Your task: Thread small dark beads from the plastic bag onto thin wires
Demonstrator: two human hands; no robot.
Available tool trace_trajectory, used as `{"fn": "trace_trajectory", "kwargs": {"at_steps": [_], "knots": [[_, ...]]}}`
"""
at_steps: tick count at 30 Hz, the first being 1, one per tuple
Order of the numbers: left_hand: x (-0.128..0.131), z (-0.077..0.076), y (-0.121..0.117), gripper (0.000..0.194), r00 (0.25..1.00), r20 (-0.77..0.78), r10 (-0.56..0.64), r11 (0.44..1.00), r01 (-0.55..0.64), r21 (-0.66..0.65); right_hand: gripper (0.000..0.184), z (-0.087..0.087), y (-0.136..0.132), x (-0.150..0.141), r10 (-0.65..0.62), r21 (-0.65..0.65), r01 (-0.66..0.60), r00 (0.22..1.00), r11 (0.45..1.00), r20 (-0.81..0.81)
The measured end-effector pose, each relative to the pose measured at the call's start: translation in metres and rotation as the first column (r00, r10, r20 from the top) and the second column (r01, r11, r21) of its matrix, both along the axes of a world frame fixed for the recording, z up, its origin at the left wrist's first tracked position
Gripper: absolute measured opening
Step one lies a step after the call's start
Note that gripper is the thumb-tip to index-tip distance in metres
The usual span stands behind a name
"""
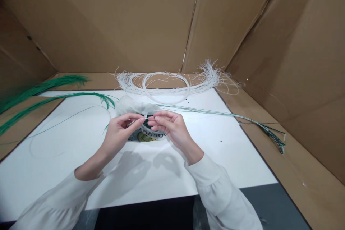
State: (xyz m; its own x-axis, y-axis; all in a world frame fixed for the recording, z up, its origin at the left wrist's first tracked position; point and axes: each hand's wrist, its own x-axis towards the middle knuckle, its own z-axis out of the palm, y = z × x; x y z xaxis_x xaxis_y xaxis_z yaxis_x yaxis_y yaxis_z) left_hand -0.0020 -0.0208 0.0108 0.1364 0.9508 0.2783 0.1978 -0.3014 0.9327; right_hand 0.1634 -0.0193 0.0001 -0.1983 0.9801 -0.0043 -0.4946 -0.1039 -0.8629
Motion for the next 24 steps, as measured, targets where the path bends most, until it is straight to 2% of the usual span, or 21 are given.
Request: {"fn": "trace_trajectory", "kwargs": {"at_steps": [9, 14, 24], "knots": [[0.0025, 0.0029, -0.0035, 0.017, 1.000, 0.001, 0.008, 1.000, -0.008, 0.003, 0.010, -0.0022, -0.0013, -0.0011, 0.026, 0.050, -0.028, 0.999, 0.998, 0.045], [0.0016, 0.0039, -0.0042, 0.017, 1.000, -0.009, 0.020, 1.000, -0.020, -0.004, 0.006, -0.0017, -0.0028, -0.0018, -0.016, 0.125, 0.006, 0.997, 0.992, 0.075], [0.0012, 0.0046, -0.0032, 0.017, 1.000, 0.004, -0.001, 0.999, 0.001, -0.040, 0.009, -0.0033, -0.0028, -0.0023, -0.048, 0.106, 0.038, 0.995, 0.994, 0.091]]}}
